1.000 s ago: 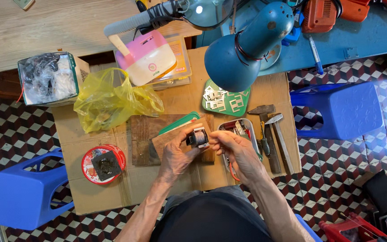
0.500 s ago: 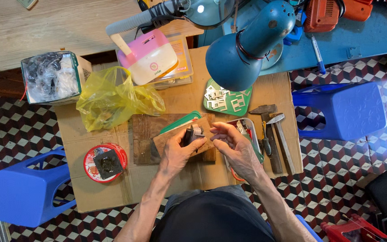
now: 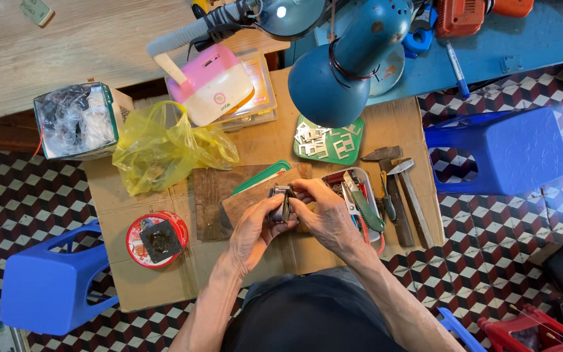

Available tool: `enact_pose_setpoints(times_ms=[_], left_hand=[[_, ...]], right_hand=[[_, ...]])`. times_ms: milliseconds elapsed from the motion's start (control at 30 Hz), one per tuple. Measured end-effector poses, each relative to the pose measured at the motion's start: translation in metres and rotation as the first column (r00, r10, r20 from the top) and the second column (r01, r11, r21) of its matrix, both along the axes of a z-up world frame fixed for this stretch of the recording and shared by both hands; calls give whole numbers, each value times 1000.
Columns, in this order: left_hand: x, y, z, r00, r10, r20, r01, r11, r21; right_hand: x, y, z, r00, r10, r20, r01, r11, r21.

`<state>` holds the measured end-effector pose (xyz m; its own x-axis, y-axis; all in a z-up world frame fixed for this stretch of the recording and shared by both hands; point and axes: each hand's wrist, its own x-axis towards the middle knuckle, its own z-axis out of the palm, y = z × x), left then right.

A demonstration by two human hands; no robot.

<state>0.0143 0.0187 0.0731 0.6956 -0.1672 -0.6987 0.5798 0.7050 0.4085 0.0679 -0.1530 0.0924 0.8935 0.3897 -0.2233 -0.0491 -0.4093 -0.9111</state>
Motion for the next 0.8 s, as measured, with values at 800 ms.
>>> enact_pose_setpoints(times_ms=[800], left_hand=[[-9,-8,-7,949,-234,212,115,882,458]], right_hand=[[-13,1,-15,972,-119,203,143,984,-108]])
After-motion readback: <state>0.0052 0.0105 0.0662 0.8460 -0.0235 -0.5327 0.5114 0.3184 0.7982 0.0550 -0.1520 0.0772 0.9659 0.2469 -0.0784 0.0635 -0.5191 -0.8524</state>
